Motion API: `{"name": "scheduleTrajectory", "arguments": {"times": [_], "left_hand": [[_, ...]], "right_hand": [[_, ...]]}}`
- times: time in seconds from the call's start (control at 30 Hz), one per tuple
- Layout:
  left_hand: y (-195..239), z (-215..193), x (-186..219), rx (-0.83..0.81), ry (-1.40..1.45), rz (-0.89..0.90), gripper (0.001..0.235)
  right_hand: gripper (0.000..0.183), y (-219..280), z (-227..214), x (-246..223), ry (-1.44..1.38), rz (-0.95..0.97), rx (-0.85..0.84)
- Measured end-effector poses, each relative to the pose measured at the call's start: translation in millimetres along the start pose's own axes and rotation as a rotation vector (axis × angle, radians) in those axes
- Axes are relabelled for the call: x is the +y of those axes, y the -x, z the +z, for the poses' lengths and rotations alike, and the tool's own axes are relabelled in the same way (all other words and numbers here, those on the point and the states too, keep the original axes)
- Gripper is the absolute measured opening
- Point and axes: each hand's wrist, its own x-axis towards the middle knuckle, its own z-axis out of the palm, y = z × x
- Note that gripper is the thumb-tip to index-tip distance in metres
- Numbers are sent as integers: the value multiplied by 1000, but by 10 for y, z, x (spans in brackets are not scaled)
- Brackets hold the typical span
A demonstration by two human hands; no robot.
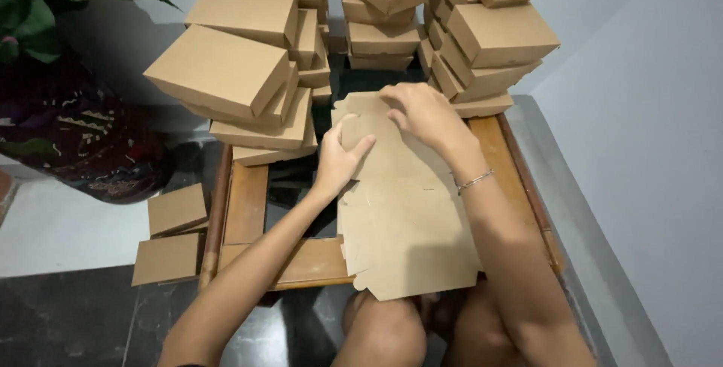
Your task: Assembling a cardboard box by folding its flaps and pressing them into place.
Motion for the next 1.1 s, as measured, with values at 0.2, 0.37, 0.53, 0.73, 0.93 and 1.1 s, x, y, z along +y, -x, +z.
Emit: {"name": "scheduleTrajectory", "arguments": {"times": [0.2,0.37,0.53,0.73,0.93,1.1], "left_hand": [[29,-51,150,42,-223,157,62],[75,-80,223,-84,-461,199,61],[33,-78,121,-147,-724,276,45],[-44,-29,-40,-116,-872,356,42],[-36,-14,109,-106,-1039,448,33],[-159,80,121,-131,-1190,513,29]], "right_hand": [[28,-17,302,29,36,72,-11],[30,-18,494,99,-29,45,-74],[31,166,291,42,-117,51,-88],[29,186,285,134,-62,81,-55],[25,48,540,297,49,95,-50],[23,67,593,293,143,32,-4]]}}
